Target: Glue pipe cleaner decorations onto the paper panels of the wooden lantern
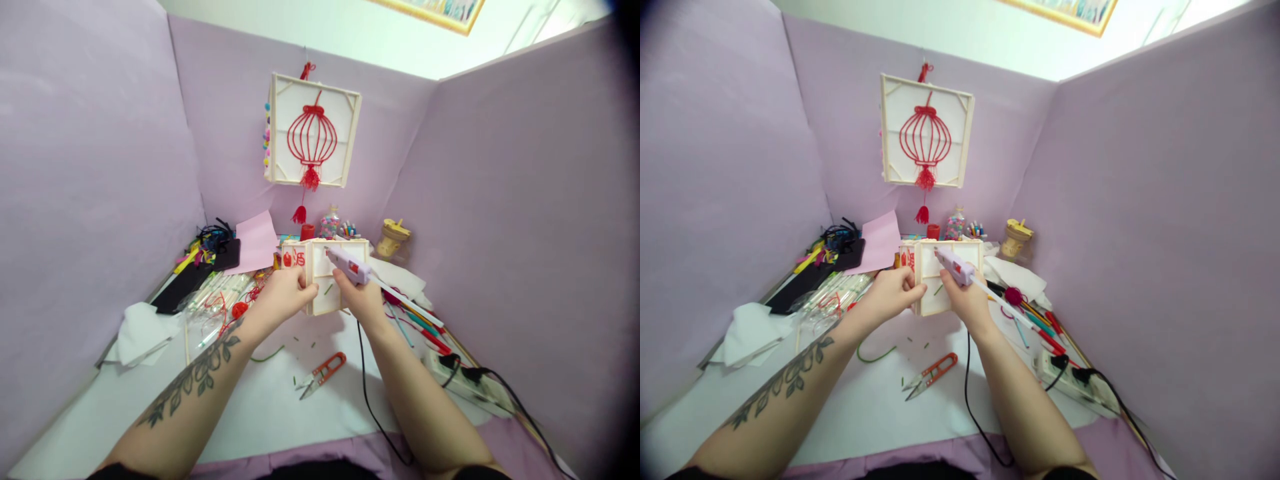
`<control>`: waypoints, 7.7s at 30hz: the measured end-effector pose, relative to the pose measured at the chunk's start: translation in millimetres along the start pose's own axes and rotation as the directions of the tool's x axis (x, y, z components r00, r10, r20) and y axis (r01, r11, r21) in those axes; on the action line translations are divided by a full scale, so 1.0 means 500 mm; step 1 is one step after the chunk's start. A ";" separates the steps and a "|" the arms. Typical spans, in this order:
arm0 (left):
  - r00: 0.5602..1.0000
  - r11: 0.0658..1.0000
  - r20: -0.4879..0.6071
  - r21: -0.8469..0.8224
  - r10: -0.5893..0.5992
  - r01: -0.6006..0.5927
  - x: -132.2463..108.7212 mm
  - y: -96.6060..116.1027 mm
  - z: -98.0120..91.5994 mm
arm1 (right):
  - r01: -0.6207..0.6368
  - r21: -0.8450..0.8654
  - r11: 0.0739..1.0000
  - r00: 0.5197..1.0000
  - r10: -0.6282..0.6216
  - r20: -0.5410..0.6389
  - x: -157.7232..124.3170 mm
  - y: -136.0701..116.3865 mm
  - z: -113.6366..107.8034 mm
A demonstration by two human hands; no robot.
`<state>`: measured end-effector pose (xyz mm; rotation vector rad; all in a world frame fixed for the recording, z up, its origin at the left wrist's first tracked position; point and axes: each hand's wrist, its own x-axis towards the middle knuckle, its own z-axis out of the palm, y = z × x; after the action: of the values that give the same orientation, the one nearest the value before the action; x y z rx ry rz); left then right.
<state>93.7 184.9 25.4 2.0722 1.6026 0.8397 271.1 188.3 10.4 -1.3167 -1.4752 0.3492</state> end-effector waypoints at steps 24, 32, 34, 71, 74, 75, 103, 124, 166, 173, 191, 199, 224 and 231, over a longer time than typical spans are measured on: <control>1.000 1.000 -0.008 -0.006 0.004 -0.004 -0.002 0.005 -0.004 | 0.023 -0.006 1.000 1.000 -0.022 0.021 -0.007 0.017 0.004; 1.000 1.000 -0.011 0.004 0.000 0.000 -0.001 0.003 -0.002 | 0.011 -0.016 1.000 1.000 -0.010 0.029 -0.013 0.014 0.003; 1.000 1.000 -0.012 0.005 0.002 -0.002 -0.001 0.002 -0.002 | 0.013 -0.013 1.000 0.999 -0.013 0.033 -0.014 0.015 0.003; 0.998 0.993 0.025 -0.108 -0.053 0.056 0.008 -0.011 -0.003 | -0.134 0.272 0.953 0.881 -0.011 0.473 -0.005 0.040 -0.170; 0.996 0.977 0.009 -0.192 -0.090 0.090 0.015 -0.019 -0.002 | -0.029 0.073 0.997 0.774 -0.023 0.633 -0.053 0.029 -0.223; 0.995 0.972 0.000 -0.213 -0.098 0.096 0.018 -0.022 -0.001 | 0.008 -0.026 1.000 0.723 0.012 0.690 -0.072 0.028 -0.232; 0.996 0.984 -0.047 -0.170 -0.070 0.061 0.021 -0.025 0.003 | 0.782 -0.255 0.569 0.624 -0.703 0.342 0.041 0.023 -0.025; 0.997 0.987 -0.063 -0.156 -0.053 0.042 0.022 -0.029 0.012 | 0.831 -0.234 0.505 0.555 -0.726 0.406 0.065 0.018 -0.026; 0.998 0.990 -0.036 -0.135 -0.047 0.042 0.014 -0.013 0.007 | 0.804 -0.232 0.548 0.590 -0.783 0.195 0.180 -0.012 -0.014; 0.998 0.991 -0.020 -0.126 -0.051 0.049 0.010 -0.004 -0.001 | 0.759 -0.193 0.622 0.647 -0.752 0.122 0.154 0.009 -0.010; 0.997 0.991 -0.019 -0.114 -0.073 0.071 0.005 0.006 -0.005 | 0.816 -0.271 0.510 0.563 -0.808 0.175 0.171 -0.002 0.011; 0.997 0.994 -0.026 -0.092 -0.070 0.067 0.005 0.007 -0.006 | 0.818 -0.243 0.522 0.568 -0.801 0.189 0.177 0.006 0.010; 0.997 0.993 -0.011 -0.091 -0.078 0.076 0.001 0.012 -0.011 | 0.817 -0.219 0.533 0.574 -0.785 0.231 0.181 -0.001 0.011; 0.997 0.993 -0.002 -0.084 -0.080 0.080 0.004 0.008 -0.009 | 0.809 -0.239 0.537 0.586 -0.771 0.251 0.179 -0.004 0.018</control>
<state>94.0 185.3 32.0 1.9362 1.6133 0.8700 279.4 266.9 53.4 -0.7185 -2.1347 -0.4674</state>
